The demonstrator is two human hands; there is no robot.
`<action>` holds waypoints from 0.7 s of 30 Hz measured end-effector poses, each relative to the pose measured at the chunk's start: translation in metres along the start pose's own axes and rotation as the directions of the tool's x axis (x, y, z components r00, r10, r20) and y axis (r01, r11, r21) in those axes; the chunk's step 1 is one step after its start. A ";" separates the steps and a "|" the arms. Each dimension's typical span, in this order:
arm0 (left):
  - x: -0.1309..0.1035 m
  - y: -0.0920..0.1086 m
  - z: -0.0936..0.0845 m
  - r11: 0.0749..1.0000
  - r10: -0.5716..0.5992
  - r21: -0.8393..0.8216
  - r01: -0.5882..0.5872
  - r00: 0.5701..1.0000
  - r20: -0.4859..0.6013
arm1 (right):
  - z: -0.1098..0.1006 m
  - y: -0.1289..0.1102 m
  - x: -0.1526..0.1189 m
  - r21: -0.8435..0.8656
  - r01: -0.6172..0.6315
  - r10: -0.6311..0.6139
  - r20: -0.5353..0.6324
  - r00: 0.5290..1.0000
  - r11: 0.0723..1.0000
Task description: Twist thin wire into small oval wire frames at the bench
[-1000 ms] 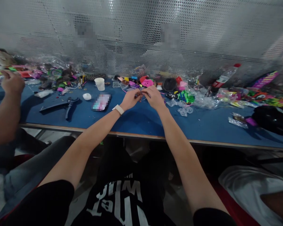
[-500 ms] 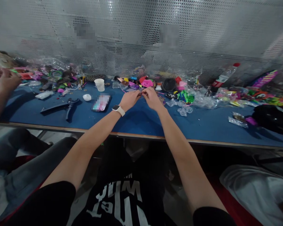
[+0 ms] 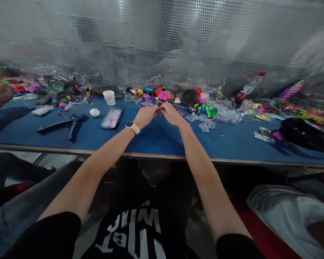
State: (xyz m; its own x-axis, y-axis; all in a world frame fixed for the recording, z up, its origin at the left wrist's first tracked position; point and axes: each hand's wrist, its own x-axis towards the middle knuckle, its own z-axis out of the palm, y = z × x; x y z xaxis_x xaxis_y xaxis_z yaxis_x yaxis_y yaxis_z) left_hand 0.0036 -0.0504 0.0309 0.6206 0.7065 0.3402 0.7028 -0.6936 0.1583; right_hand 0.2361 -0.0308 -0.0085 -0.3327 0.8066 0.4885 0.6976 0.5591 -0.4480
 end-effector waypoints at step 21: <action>0.023 -0.047 0.048 0.437 -0.255 -0.898 -0.050 0.951 -0.177 | 0.012 -0.021 -0.001 0.611 -0.286 0.313 0.066 0.948 0.738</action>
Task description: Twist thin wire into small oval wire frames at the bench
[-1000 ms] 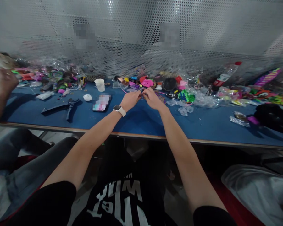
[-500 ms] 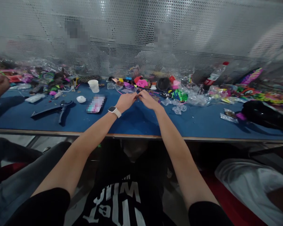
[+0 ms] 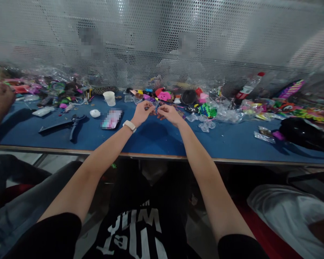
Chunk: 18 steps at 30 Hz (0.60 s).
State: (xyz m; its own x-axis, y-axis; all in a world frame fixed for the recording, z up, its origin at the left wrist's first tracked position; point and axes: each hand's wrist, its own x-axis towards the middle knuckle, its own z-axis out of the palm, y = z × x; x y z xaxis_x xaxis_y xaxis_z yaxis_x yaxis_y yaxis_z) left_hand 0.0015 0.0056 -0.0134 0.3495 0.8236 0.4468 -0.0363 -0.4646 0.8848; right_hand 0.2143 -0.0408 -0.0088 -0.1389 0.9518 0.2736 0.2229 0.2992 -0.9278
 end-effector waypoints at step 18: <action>-0.003 0.008 0.005 0.965 -0.132 -0.231 0.128 0.991 -0.002 | 0.007 -0.010 0.000 0.048 0.161 -0.153 -0.143 0.978 0.986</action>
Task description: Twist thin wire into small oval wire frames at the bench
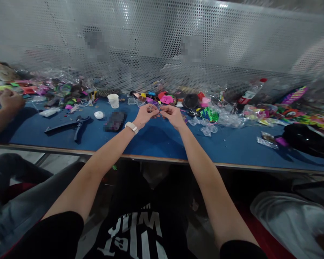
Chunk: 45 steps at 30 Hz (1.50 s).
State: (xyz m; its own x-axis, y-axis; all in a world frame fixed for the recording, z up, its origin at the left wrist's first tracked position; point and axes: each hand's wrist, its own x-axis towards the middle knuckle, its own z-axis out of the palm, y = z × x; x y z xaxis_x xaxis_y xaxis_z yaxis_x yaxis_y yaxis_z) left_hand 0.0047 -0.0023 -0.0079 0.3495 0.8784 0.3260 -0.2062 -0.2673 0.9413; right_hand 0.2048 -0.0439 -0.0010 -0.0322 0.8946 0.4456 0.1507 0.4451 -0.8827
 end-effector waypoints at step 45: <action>-0.001 -0.002 0.005 0.916 0.211 0.325 -0.237 0.971 0.113 | 0.000 -0.007 -0.002 -0.121 0.092 -0.094 -0.013 0.996 0.988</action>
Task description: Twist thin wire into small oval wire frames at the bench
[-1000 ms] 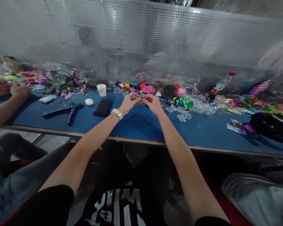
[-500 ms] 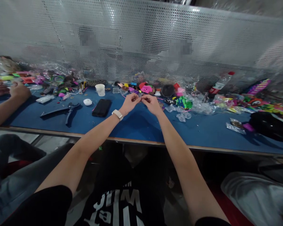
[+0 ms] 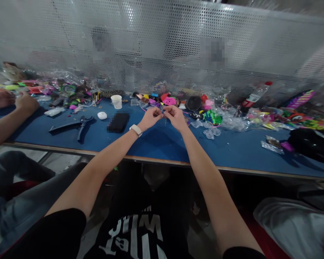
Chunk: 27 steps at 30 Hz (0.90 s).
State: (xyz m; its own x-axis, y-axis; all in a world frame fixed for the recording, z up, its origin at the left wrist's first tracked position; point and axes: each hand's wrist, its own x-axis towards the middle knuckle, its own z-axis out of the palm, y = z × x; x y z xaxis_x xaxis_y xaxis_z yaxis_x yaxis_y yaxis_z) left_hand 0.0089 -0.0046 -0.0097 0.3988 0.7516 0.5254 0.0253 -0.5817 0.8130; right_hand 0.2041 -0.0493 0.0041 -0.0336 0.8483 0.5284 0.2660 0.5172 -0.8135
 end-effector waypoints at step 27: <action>-0.005 0.007 -0.007 0.987 0.028 0.158 -0.034 0.999 0.042 | 0.006 0.005 -0.002 -0.018 -0.061 0.060 -0.041 0.997 0.998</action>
State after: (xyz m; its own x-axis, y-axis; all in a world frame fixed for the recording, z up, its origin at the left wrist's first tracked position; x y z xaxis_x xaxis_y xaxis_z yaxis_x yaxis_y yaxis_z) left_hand 0.0011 -0.0100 -0.0053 0.4372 0.7214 0.5371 0.1560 -0.6489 0.7447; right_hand 0.1998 -0.0477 -0.0028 0.0225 0.8726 0.4880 0.2851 0.4622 -0.8397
